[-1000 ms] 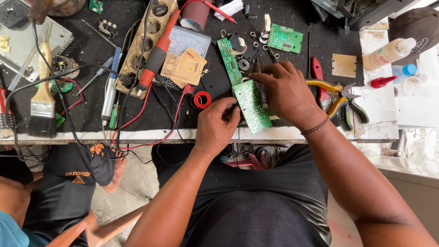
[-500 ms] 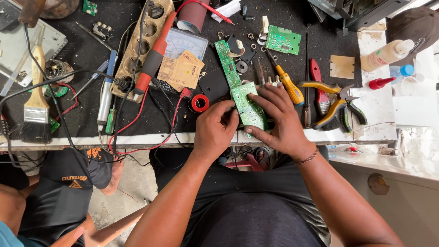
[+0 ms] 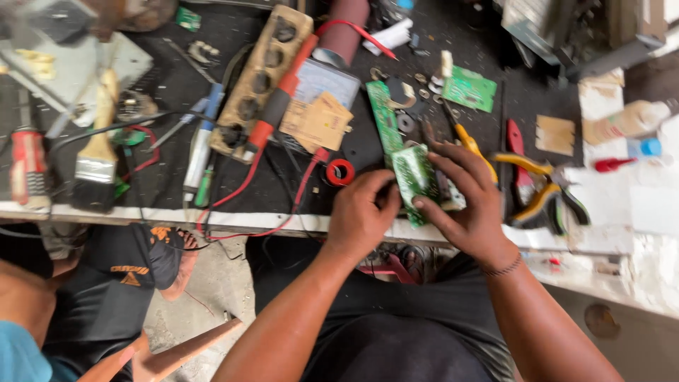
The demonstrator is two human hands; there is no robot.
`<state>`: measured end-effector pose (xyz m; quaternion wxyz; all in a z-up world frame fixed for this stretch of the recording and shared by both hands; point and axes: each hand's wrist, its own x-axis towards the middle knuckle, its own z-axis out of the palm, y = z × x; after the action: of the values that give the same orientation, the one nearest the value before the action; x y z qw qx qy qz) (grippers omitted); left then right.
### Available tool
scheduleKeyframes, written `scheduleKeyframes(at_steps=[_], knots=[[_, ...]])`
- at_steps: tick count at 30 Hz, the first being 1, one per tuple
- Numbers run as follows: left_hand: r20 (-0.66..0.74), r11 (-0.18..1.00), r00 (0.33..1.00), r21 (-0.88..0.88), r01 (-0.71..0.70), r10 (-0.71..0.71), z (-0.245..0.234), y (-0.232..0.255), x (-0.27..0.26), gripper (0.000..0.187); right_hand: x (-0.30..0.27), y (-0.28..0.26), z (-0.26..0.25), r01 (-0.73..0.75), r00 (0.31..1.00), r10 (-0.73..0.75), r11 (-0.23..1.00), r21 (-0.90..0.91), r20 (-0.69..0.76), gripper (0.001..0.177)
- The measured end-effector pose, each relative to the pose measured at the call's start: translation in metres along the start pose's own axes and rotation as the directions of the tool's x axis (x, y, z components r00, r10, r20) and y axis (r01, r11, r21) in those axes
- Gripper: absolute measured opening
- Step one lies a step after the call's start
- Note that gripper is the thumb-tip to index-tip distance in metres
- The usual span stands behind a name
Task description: The person uses a screwdriver to remove a component from a green circuit board. They then use a soldering iron to heat the board and remove a small electronic part, placing it on the table. The person continues to work on the board with the soldering iron and screwdriver.
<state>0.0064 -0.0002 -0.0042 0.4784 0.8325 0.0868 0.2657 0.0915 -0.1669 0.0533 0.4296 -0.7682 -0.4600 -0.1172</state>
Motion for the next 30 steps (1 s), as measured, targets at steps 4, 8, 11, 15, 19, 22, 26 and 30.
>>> scheduleKeyframes(at_steps=[4,8,11,15,19,22,26,30], knots=[[-0.04,1.0,0.999,0.025,-0.014,0.015,0.005,-0.004,0.001,0.019,0.045,-0.011,0.007,0.062,0.998,-0.062,0.997,-0.042,-0.009,0.051],[-0.065,0.999,0.998,0.049,0.011,-0.008,0.009,-0.007,-0.004,0.019,0.103,-0.027,0.028,0.165,0.986,-0.164,0.986,-0.032,0.031,0.044],[0.049,0.998,0.998,-0.027,0.049,-0.048,-0.013,0.01,0.002,0.02,0.153,-0.04,0.052,0.278,0.953,-0.27,0.959,-0.046,0.136,0.038],[0.128,0.995,0.991,-0.084,0.057,-0.046,-0.013,0.01,-0.002,0.028,0.213,-0.043,0.104,0.405,0.888,-0.388,0.914,-0.022,0.247,0.037],[0.219,0.99,0.97,-0.062,0.125,-0.108,-0.015,0.008,-0.003,0.011,0.259,-0.04,0.173,0.374,0.879,-0.323,0.924,-0.086,0.349,0.04],[0.236,0.992,0.967,-0.058,0.115,-0.099,-0.005,-0.001,-0.008,0.015,0.294,-0.05,0.216,0.392,0.867,-0.318,0.91,-0.132,0.383,0.036],[0.055,0.999,0.998,0.023,0.035,-0.036,0.016,-0.013,-0.017,0.018,0.329,-0.083,0.254,0.25,0.803,-0.062,0.938,-0.24,0.593,0.05],[0.21,0.988,0.967,0.095,0.124,-0.142,0.039,-0.032,-0.029,0.019,0.343,-0.085,0.295,0.24,0.72,-0.014,0.943,-0.23,0.694,0.07]])
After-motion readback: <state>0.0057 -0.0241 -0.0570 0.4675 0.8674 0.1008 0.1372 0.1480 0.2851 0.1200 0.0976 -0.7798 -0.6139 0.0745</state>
